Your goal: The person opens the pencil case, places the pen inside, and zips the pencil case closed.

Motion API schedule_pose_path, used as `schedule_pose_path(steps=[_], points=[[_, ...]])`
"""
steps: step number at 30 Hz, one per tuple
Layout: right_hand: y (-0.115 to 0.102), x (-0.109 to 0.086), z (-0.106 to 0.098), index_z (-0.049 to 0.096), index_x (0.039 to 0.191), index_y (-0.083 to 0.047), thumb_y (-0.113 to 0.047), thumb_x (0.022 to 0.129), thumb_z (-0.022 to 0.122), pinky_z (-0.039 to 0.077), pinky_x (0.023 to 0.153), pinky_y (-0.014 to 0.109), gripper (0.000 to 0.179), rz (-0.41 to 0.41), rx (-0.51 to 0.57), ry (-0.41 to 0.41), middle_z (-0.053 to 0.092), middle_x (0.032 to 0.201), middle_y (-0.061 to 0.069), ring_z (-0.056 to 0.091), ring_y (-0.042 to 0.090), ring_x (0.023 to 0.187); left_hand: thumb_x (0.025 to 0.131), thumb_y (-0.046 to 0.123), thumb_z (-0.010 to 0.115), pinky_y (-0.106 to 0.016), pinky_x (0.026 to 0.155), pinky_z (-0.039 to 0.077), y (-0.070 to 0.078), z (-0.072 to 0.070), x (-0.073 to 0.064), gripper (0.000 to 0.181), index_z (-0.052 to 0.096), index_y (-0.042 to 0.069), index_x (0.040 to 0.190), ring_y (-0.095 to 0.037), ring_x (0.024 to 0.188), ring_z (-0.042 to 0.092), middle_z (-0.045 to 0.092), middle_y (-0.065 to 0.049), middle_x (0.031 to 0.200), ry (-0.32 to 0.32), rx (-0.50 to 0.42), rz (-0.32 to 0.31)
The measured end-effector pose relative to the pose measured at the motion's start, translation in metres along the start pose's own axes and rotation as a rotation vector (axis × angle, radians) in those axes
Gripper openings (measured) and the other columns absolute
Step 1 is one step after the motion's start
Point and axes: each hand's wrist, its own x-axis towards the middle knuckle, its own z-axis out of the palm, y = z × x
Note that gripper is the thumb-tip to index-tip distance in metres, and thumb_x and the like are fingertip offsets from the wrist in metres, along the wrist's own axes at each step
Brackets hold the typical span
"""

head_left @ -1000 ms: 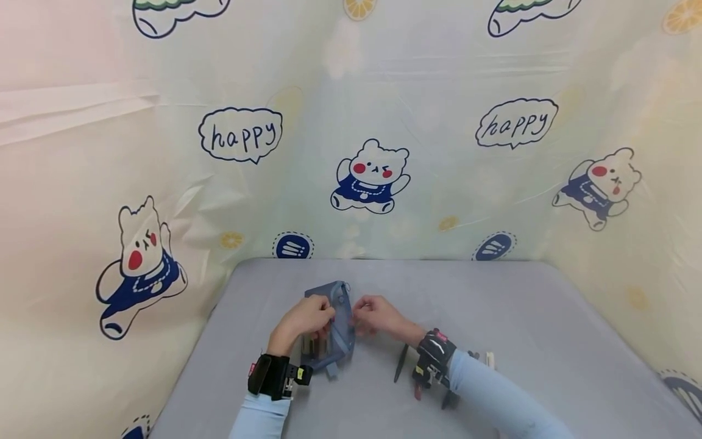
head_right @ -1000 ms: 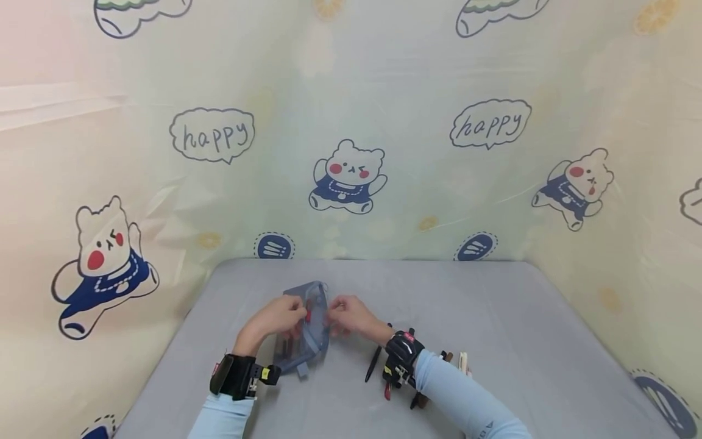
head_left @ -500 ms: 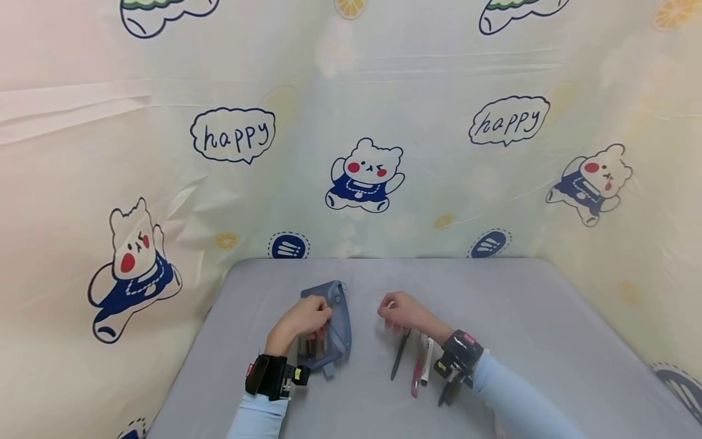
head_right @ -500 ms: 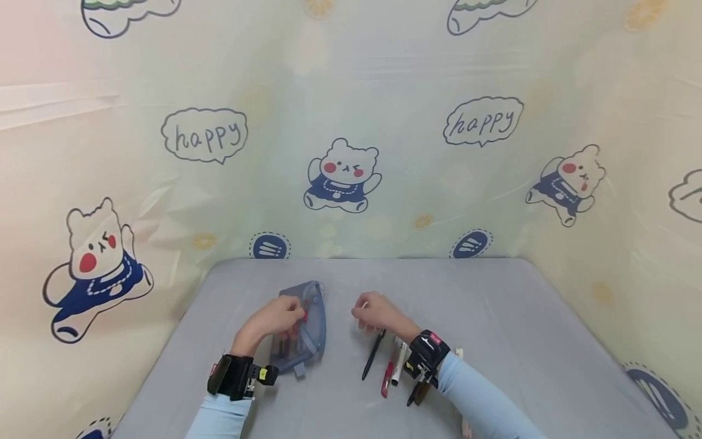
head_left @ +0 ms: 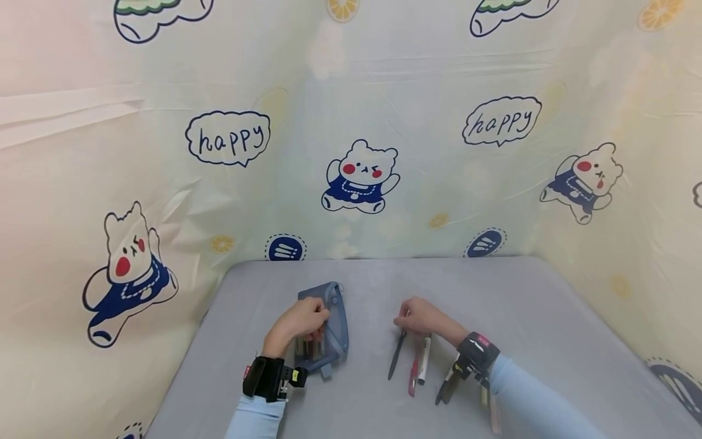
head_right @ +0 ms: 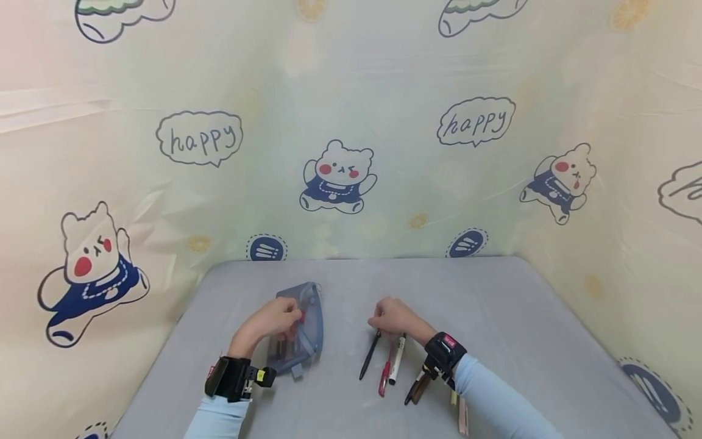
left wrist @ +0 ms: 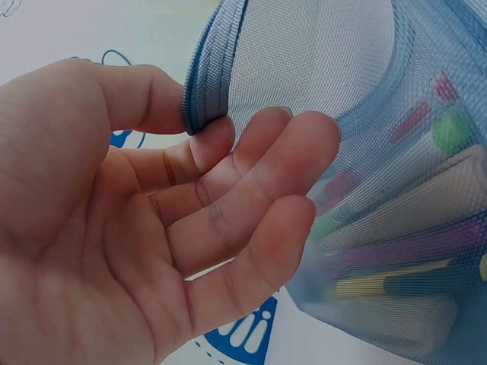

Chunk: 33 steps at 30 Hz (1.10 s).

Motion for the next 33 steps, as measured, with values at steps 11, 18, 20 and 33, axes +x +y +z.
schedule_pose_path(steps=[11, 18, 20, 33], points=[[0.013, -0.009, -0.001, 0.067, 0.082, -0.011, -0.03, 0.092, 0.064, 0.038, 0.044, 0.021, 0.022, 0.066, -0.041, -0.016, 0.058, 0.055, -0.001, 0.052, 0.011, 0.046, 0.098, 0.017, 0.049, -0.039, 0.059, 0.055, 0.0, 0.002, 0.001, 0.02, 0.054, 0.008, 0.081, -0.02, 0.059, 0.065, 0.064, -0.007, 0.074, -0.005, -0.006, 0.003], [0.011, -0.013, 0.007, 0.067, 0.074, -0.012, -0.029, 0.092, 0.064, 0.038, 0.041, 0.019, 0.025, 0.026, -0.056, -0.021, 0.06, 0.053, 0.0, 0.052, 0.011, 0.042, 0.098, 0.017, 0.049, -0.04, 0.059, 0.055, 0.002, 0.001, 0.0, 0.02, 0.054, 0.008, 0.081, -0.021, 0.06, 0.066, 0.064, -0.007, 0.074, -0.006, 0.005, 0.002], [0.012, -0.013, 0.01, 0.067, 0.069, -0.012, -0.029, 0.092, 0.063, 0.036, 0.039, 0.019, 0.029, 0.005, -0.073, -0.021, 0.058, 0.05, -0.001, 0.051, 0.01, 0.04, 0.098, 0.017, 0.049, -0.039, 0.058, 0.055, 0.003, 0.001, 0.0, 0.02, 0.054, 0.008, 0.081, -0.022, 0.06, 0.066, 0.063, -0.007, 0.074, -0.008, 0.005, 0.003], [0.005, -0.008, 0.019, 0.064, 0.066, -0.013, -0.028, 0.088, 0.067, 0.033, 0.038, 0.019, 0.027, 0.018, -0.167, 0.008, 0.056, 0.049, -0.002, 0.051, 0.01, 0.04, 0.098, 0.017, 0.049, -0.037, 0.058, 0.054, 0.007, -0.001, 0.0, 0.019, 0.056, 0.008, 0.082, -0.024, 0.062, 0.067, 0.063, -0.006, 0.075, -0.022, 0.009, -0.014]])
